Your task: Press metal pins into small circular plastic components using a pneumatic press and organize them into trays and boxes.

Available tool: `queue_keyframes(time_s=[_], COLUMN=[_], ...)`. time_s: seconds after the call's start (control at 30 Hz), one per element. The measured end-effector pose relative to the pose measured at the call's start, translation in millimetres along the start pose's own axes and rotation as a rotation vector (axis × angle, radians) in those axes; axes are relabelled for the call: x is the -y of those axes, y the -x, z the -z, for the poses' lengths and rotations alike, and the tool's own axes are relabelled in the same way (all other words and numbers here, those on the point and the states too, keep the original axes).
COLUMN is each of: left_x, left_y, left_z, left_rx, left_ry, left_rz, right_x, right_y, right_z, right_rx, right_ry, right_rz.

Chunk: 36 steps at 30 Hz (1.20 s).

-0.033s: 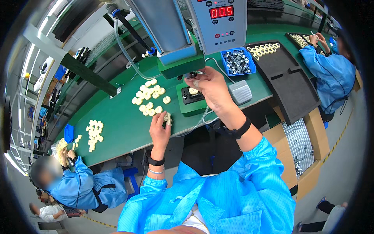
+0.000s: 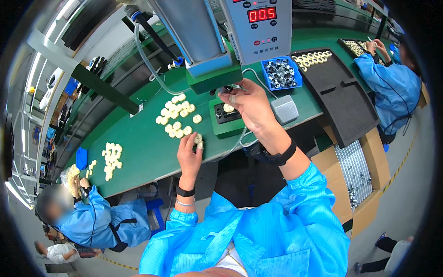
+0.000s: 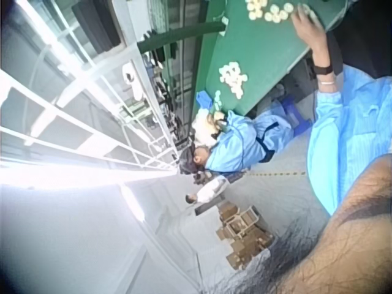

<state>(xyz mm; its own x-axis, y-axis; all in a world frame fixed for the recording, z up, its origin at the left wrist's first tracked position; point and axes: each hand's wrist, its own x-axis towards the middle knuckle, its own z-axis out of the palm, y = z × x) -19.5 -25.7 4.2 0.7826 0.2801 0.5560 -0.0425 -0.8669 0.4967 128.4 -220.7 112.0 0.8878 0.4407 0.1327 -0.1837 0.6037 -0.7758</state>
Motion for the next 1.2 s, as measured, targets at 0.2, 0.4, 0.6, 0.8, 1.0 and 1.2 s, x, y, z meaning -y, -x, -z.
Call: queue_keyframes(time_s=[0.2,0.4,0.6,0.8,1.0,1.2], left_x=[-3,-1,-5,-5,-2,-1], left_y=[1,2,3,4,5,5], left_z=[-1,-4,-3,-4,-5,-4], left_rx=[-0.013,-0.016,-0.001,0.021,0.019,0.006], left_ry=[-0.066,-0.066,-0.139,-0.176,-0.175,-0.162], left_rz=[-0.031,-0.002,-0.029,-0.002,-0.017,-0.024], right_x=[15,19,-3,-1,-4,7], right_y=[10,35,53,47,60,53], right_z=[16,135,138,139,140,131], right_rx=[0.026,0.066,-0.044,-0.031,-0.056,-0.161], right_ry=[0.121,1.803,1.918,1.921,1.902,1.673], right_rz=[-0.041,0.172,0.339,0.287,0.321,0.499])
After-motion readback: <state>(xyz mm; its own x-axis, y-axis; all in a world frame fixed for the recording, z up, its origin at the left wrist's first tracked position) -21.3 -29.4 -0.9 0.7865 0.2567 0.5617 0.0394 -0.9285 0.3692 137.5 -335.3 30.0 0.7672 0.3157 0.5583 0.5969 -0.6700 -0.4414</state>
